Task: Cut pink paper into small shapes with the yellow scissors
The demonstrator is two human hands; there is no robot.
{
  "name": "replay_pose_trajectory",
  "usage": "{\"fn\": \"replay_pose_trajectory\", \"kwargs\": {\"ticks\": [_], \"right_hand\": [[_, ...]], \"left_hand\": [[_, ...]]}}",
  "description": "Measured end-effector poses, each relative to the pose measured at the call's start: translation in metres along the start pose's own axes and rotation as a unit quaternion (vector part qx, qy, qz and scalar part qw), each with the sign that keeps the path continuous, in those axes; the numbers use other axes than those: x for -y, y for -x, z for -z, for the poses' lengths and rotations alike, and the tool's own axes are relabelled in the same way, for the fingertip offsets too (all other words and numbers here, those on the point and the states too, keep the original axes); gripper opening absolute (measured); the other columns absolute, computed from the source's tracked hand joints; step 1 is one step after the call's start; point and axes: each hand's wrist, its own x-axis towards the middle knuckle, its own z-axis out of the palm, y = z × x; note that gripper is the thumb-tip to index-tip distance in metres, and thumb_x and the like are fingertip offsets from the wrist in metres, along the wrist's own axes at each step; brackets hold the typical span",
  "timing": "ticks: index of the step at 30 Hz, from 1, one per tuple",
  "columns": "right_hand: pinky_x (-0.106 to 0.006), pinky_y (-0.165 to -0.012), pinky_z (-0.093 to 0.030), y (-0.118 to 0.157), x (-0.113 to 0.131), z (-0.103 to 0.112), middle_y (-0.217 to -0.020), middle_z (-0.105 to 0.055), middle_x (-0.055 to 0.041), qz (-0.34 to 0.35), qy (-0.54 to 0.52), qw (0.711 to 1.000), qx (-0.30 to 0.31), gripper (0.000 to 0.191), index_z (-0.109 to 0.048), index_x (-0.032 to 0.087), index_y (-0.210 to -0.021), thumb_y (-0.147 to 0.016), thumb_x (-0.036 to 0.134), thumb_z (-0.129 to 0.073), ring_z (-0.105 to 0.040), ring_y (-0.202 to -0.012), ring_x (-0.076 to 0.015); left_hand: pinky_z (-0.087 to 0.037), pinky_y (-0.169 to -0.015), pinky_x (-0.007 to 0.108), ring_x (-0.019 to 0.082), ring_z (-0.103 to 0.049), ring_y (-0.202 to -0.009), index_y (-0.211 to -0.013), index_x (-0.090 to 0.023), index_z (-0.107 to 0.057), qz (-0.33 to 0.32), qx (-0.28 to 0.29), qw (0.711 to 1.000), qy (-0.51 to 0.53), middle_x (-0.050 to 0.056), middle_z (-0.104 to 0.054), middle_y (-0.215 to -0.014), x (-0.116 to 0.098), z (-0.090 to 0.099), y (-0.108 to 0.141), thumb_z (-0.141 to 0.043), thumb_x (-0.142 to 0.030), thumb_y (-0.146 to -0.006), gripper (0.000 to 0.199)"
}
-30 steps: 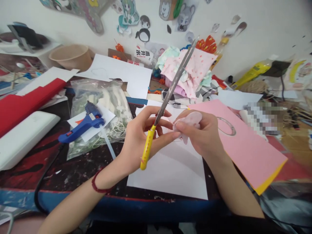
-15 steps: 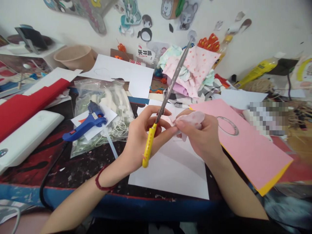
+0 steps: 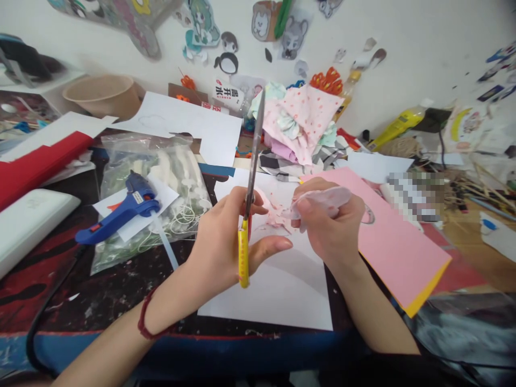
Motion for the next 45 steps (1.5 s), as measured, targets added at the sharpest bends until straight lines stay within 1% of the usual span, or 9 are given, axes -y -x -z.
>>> {"fn": "replay_pose_trajectory", "kwargs": {"ticks": [4,8,11,18,25,30,34,41,45], "right_hand": [[-0.022,-0.04,-0.05,0.0007,-0.0006,0.0003,-0.071,-0.07,0.0016,-0.013,0.006,1.0,-0.018,0.016,-0.074,0.022,-0.073,-0.081,0.033,-0.083,-0.06,-0.05,-0.0085],[-0.024,-0.042,-0.053,0.0012,-0.0041,0.001,-0.075,-0.072,0.0011,0.003,0.012,0.999,-0.04,0.006,-0.076,0.024,-0.078,-0.081,0.026,-0.082,-0.061,-0.051,-0.0097],[-0.025,-0.042,-0.053,0.0012,-0.0054,0.0001,-0.074,-0.072,0.0014,0.023,0.016,0.999,-0.036,0.005,-0.078,0.025,-0.08,-0.081,0.021,-0.08,-0.062,-0.051,-0.0101],[-0.026,-0.043,-0.052,0.0013,-0.0047,-0.0011,-0.073,-0.073,0.0027,0.051,0.005,0.999,-0.01,0.011,-0.078,0.027,-0.08,-0.081,0.015,-0.078,-0.063,-0.052,-0.0103],[-0.026,-0.045,-0.053,0.0018,-0.0064,-0.0004,-0.068,-0.07,0.0024,0.052,0.022,0.998,-0.014,0.008,-0.076,0.025,-0.078,-0.083,0.019,-0.077,-0.061,-0.052,-0.0099],[-0.024,-0.046,-0.052,0.0018,-0.0055,-0.0011,-0.067,-0.07,0.0036,0.067,0.007,0.998,-0.007,0.013,-0.077,0.024,-0.08,-0.082,0.011,-0.076,-0.062,-0.052,-0.0095],[-0.025,-0.045,-0.052,0.0021,-0.0048,-0.0008,-0.061,-0.067,0.0041,0.055,0.026,0.998,-0.012,0.011,-0.075,0.025,-0.077,-0.083,0.015,-0.076,-0.061,-0.051,-0.0107],[-0.026,-0.046,-0.052,0.001,-0.0078,-0.0005,-0.063,-0.067,0.0027,0.076,0.032,0.996,-0.018,0.014,-0.071,0.024,-0.072,-0.082,0.016,-0.077,-0.06,-0.051,-0.0107],[-0.025,-0.045,-0.051,0.0008,-0.0088,-0.0004,-0.063,-0.067,0.0031,0.071,0.023,0.997,-0.015,0.011,-0.073,0.024,-0.075,-0.083,0.018,-0.077,-0.06,-0.051,-0.0097]], "left_hand": [[-0.046,-0.06,0.031,0.021,-0.065,-0.073,-0.104,-0.02,-0.049,-0.031,0.018,0.995,-0.097,0.005,-0.068,-0.085,0.0007,0.0012,-0.0009,-0.061,-0.068,-0.09,0.051],[-0.04,-0.059,0.027,0.017,-0.057,-0.067,-0.102,-0.021,-0.052,-0.073,-0.033,0.982,-0.171,0.0,-0.061,-0.078,-0.0003,-0.001,0.0015,-0.054,-0.054,-0.101,0.034],[-0.038,-0.057,0.026,0.015,-0.049,-0.062,-0.103,-0.02,-0.054,-0.094,-0.049,0.974,-0.202,-0.001,-0.056,-0.074,-0.0011,-0.003,0.0033,-0.049,-0.05,-0.105,0.03],[-0.033,-0.054,0.023,0.013,-0.042,-0.059,-0.095,-0.017,-0.056,-0.121,-0.039,0.973,-0.193,-0.003,-0.046,-0.07,-0.0009,-0.0055,0.0057,-0.047,-0.048,-0.107,0.034],[-0.032,-0.052,0.023,0.012,-0.041,-0.055,-0.095,-0.017,-0.058,-0.114,-0.032,0.974,-0.196,-0.003,-0.046,-0.067,-0.0034,-0.0054,0.0064,-0.048,-0.045,-0.107,0.032],[-0.033,-0.052,0.022,0.012,-0.041,-0.054,-0.096,-0.017,-0.06,-0.12,-0.038,0.972,-0.199,-0.003,-0.046,-0.066,-0.0033,-0.0049,0.0073,-0.048,-0.044,-0.107,0.032],[-0.034,-0.052,0.022,0.011,-0.041,-0.054,-0.095,-0.015,-0.062,-0.129,-0.039,0.97,-0.203,-0.003,-0.046,-0.066,-0.0029,-0.0051,0.0071,-0.047,-0.044,-0.107,0.035],[-0.033,-0.052,0.021,0.011,-0.041,-0.052,-0.093,-0.014,-0.062,-0.127,-0.037,0.968,-0.213,-0.004,-0.046,-0.064,-0.0023,-0.005,0.0075,-0.047,-0.043,-0.108,0.035],[-0.032,-0.052,0.021,0.01,-0.042,-0.052,-0.093,-0.015,-0.061,-0.129,-0.033,0.967,-0.215,-0.005,-0.045,-0.063,-0.0034,-0.0048,0.0078,-0.046,-0.042,-0.108,0.035]]}}
